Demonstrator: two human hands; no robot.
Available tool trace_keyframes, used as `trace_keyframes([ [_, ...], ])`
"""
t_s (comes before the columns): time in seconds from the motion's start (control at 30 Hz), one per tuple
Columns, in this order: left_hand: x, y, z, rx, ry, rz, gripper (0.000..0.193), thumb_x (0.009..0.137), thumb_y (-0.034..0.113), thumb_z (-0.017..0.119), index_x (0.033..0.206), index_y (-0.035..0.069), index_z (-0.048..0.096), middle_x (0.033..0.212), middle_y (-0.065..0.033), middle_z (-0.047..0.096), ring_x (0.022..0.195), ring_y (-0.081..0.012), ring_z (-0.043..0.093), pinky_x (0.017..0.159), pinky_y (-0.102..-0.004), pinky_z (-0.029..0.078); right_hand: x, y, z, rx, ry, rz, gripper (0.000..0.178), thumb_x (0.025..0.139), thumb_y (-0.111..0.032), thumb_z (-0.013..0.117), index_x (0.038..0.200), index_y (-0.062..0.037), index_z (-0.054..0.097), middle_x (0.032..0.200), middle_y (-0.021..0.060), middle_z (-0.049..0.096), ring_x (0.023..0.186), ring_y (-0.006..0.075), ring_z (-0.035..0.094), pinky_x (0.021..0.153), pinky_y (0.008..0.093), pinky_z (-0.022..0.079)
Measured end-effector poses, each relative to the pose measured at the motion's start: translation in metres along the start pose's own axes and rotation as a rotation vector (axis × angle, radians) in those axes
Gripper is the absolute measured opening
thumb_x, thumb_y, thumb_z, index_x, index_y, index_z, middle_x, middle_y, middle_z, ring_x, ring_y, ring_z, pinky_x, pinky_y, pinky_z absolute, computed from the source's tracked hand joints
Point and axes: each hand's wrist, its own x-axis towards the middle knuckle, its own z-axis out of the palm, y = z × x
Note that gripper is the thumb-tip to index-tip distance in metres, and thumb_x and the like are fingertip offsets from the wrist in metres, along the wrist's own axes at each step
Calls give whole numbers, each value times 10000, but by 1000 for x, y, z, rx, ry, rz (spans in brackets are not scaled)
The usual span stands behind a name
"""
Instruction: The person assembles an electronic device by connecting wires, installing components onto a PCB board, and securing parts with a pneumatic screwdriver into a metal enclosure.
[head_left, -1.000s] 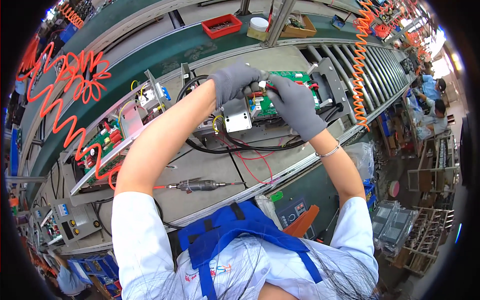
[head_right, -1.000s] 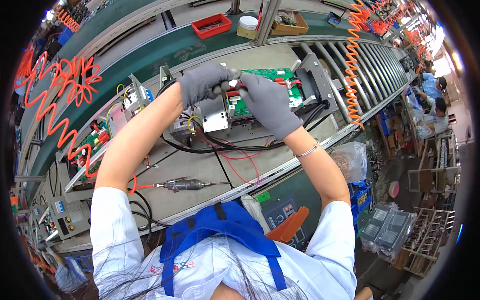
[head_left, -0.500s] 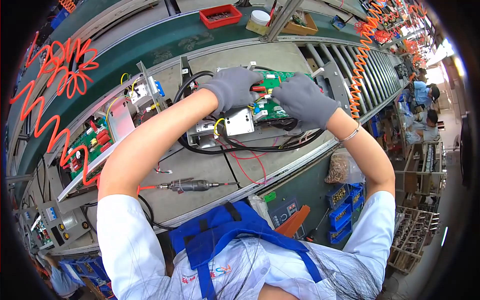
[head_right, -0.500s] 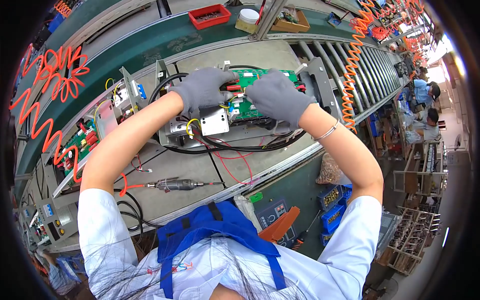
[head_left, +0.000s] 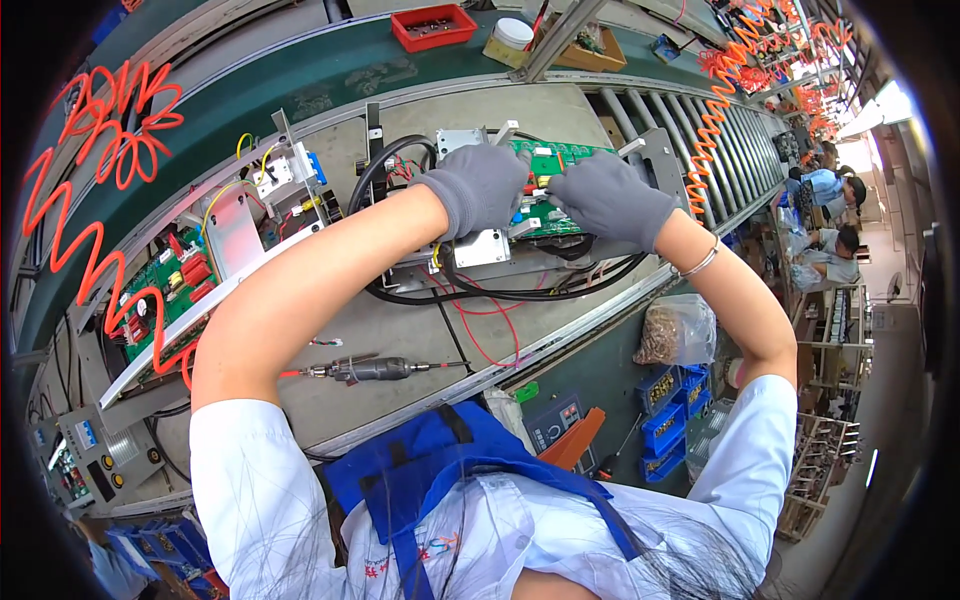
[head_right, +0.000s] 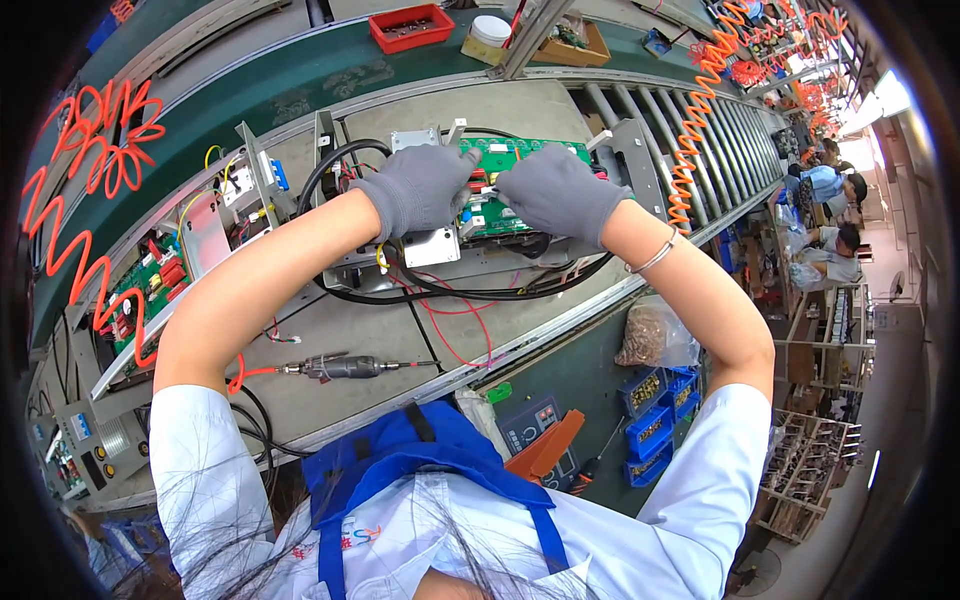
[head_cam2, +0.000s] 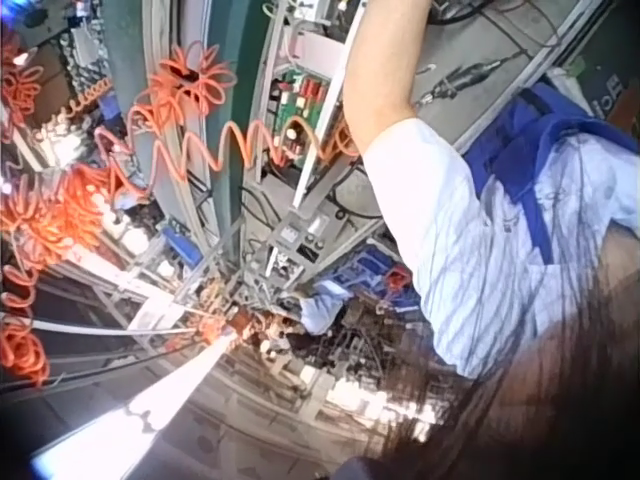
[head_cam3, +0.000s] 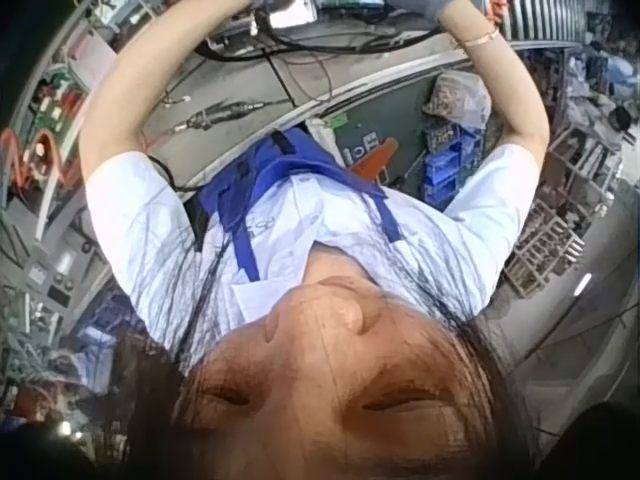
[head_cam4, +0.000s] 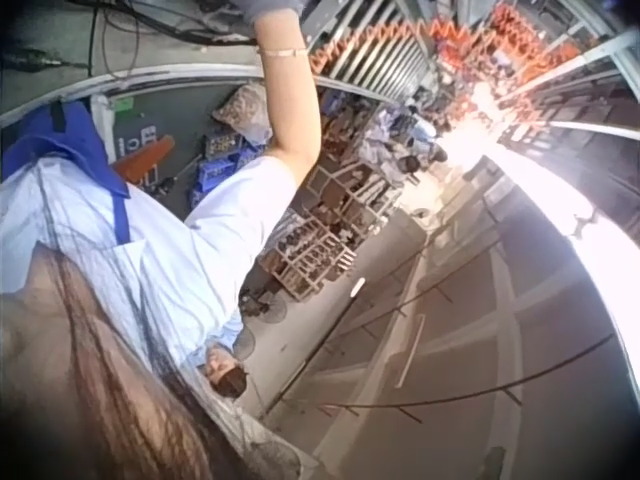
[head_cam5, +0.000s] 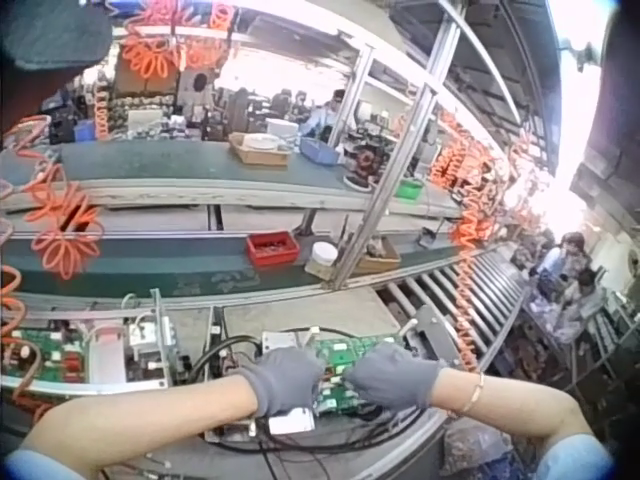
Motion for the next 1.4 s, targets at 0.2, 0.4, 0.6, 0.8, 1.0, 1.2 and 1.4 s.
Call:
trace_keyframes([
  [0.2, 4, -1, 3, 53, 11, 1, 467, 850, 218, 541, 1281, 45, 490, 998, -194, 629, 881, -373, 634, 738, -459, 515, 8, -1, 1, -38, 1, -35, 130, 803, -191, 542, 763, -104, 629, 657, 127, 607, 615, 315, 617, 608, 431, 467],
  [0.4, -6, -24, -2, -462, 107, 131, 378, 772, 181, 595, 1137, 83, 615, 1000, -212, 643, 955, -369, 621, 853, -428, 486, 8, -7, -4, -86, -9, -12, 123, 797, -180, 540, 775, -99, 630, 679, 125, 614, 631, 313, 621, 625, 436, 471],
  [0.6, -39, -20, -10, -410, 204, 14, 393, 793, 77, 558, 1186, 79, 571, 998, -196, 623, 932, -347, 602, 815, -426, 477, 10, -6, -10, -68, -73, -22, 127, 799, -176, 542, 770, -98, 637, 681, 118, 624, 643, 308, 627, 644, 423, 469],
  [0.8, -89, -20, -13, -167, 466, 59, 345, 752, 52, 586, 1089, 111, 634, 891, -128, 595, 883, -307, 593, 796, -437, 481, 14, -6, -13, -73, -131, -85, 141, 835, -207, 550, 802, -81, 606, 657, 132, 594, 675, 333, 607, 666, 448, 451],
  [1.0, -111, -9, 0, -135, 656, 142, 309, 723, 104, 637, 1022, 171, 677, 827, -43, 614, 856, -233, 561, 899, -418, 396, 29, -15, -15, -178, -159, -135, 97, 731, -162, 600, 690, -82, 635, 595, 134, 594, 588, 329, 622, 557, 436, 477],
  [1.2, -109, 1, 14, -273, 712, 36, 300, 730, 105, 626, 1014, 187, 677, 805, -24, 626, 852, -212, 576, 988, -419, 360, 40, -14, -20, -188, -275, -197, 95, 680, -152, 616, 639, -74, 650, 568, 134, 588, 559, 329, 622, 523, 428, 484],
  [1.4, -104, 2, 18, -209, 749, 5, 242, 716, 117, 638, 952, 128, 693, 782, -45, 652, 822, -203, 604, 960, -404, 393, 47, -21, -14, -229, -302, -265, 94, 682, -167, 627, 635, -89, 651, 582, 124, 597, 553, 320, 613, 530, 427, 480],
])
